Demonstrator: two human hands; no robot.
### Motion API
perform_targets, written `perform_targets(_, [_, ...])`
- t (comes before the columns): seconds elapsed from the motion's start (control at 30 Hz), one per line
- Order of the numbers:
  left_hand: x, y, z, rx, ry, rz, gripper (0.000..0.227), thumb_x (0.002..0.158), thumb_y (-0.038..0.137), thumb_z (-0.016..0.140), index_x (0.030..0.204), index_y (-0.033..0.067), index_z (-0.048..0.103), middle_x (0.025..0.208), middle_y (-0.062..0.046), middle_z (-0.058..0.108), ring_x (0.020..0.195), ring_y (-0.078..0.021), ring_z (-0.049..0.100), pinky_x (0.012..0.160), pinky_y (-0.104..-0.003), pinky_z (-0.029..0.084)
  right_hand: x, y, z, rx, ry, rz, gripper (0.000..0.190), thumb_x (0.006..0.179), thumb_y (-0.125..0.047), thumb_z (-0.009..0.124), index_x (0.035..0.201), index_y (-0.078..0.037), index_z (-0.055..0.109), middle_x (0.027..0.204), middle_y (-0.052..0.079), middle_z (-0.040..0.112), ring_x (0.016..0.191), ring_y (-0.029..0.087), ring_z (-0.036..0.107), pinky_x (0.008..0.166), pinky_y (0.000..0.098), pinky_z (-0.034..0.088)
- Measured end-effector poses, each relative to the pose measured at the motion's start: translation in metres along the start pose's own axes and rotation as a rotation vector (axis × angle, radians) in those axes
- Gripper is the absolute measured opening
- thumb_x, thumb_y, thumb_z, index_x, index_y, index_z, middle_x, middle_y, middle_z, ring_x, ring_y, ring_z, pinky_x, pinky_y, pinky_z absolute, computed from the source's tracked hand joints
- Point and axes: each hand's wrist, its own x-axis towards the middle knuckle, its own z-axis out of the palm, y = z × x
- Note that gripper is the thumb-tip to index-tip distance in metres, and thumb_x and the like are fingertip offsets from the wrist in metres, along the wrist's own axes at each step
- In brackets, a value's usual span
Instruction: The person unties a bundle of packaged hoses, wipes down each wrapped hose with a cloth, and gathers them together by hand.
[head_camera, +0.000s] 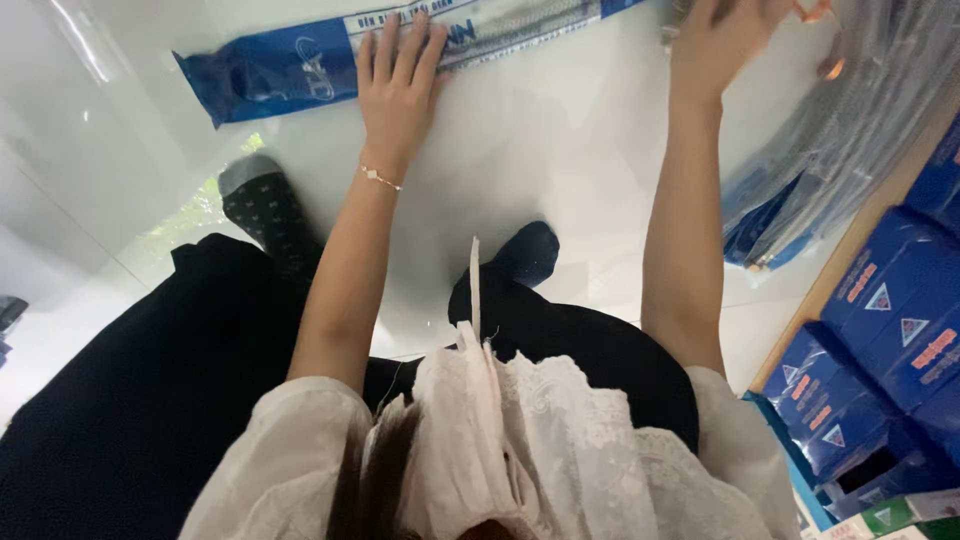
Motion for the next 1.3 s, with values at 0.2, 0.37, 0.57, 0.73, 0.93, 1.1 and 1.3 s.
perform_targets(0.2, [0.034,-0.015,-0.008,-0.049,-0.018,0.037,0.043,0.097,0.025,0.075,0.136,0.0095,0.066,0.134,-0.006,0.067,0.123,-0.028,0.06,0.103,-0.046,0.045,-0.029,-0.086,-0.013,0.276,-0.035,0.041,0.027,0.103,-0.001,0.068,0.129,0.005,0.066,0.141,0.021,0.056,0.133,0.039,0.055,0.118,0.048,0.04])
perform_targets(0.37, [0.076,-0.027,-0.04,-0.317,-0.167,-0.068,0.024,0.101,0.025,0.074,0.109,0.0036,0.065,0.1,-0.012,0.071,0.086,-0.0348,0.066,0.071,-0.046,0.051,-0.031,-0.117,-0.016,0.475,-0.139,0.013,0.026,0.104,0.002,0.065,0.13,0.003,0.067,0.143,0.014,0.054,0.136,0.032,0.059,0.116,0.0381,0.046])
perform_targets(0.57, [0.107,-0.031,-0.056,-0.881,-0.422,-0.247,0.026,0.112,0.022,0.065,0.105,-0.0026,0.063,0.081,-0.012,0.059,0.076,-0.0231,0.057,0.073,-0.041,0.051,-0.027,-0.125,-0.034,0.474,0.072,-0.01,0.022,0.098,0.008,0.065,0.12,0.007,0.06,0.148,0.018,0.051,0.141,0.036,0.053,0.12,0.0404,0.038])
perform_targets(0.73, [0.103,-0.03,-0.02,-1.108,-0.488,-0.485,0.029,0.111,0.027,0.062,0.105,-0.0012,0.065,0.088,0.0,0.066,0.082,-0.0106,0.058,0.077,-0.035,0.054,-0.028,-0.127,-0.038,0.539,0.094,-0.036,0.017,0.1,0.008,0.061,0.116,0.007,0.064,0.147,0.018,0.05,0.133,0.034,0.053,0.118,0.0399,0.038])
perform_targets(0.93, [0.073,-0.013,0.031,-0.926,-0.376,-0.466,0.031,0.108,0.027,0.062,0.098,-0.0021,0.067,0.086,-0.013,0.068,0.078,-0.0236,0.062,0.076,-0.038,0.052,-0.037,-0.128,-0.031,0.421,0.076,-0.049,0.02,0.098,0.007,0.066,0.119,0.006,0.063,0.148,0.019,0.049,0.139,0.036,0.052,0.119,0.0417,0.038])
perform_targets(1.1, [0.073,-0.008,0.025,-0.729,-0.26,-0.647,0.029,0.102,0.028,0.067,0.096,-0.0001,0.07,0.084,-0.022,0.068,0.074,-0.0374,0.063,0.073,-0.044,0.049,-0.028,-0.149,-0.023,0.417,-0.04,-0.051,0.028,0.098,0.006,0.066,0.126,0.005,0.066,0.146,0.018,0.049,0.137,0.036,0.054,0.118,0.0438,0.046])
perform_targets(1.3, [0.018,-0.017,-0.031,-0.382,0.323,-0.705,0.028,0.102,0.017,0.057,0.123,-0.0001,0.065,0.122,-0.017,0.07,0.12,-0.0363,0.061,0.109,-0.047,0.043,-0.032,-0.201,0.02,0.426,-0.3,-0.127,0.03,0.093,-0.003,0.073,0.123,-0.006,0.071,0.132,0.013,0.064,0.134,0.032,0.057,0.114,0.0448,0.045])
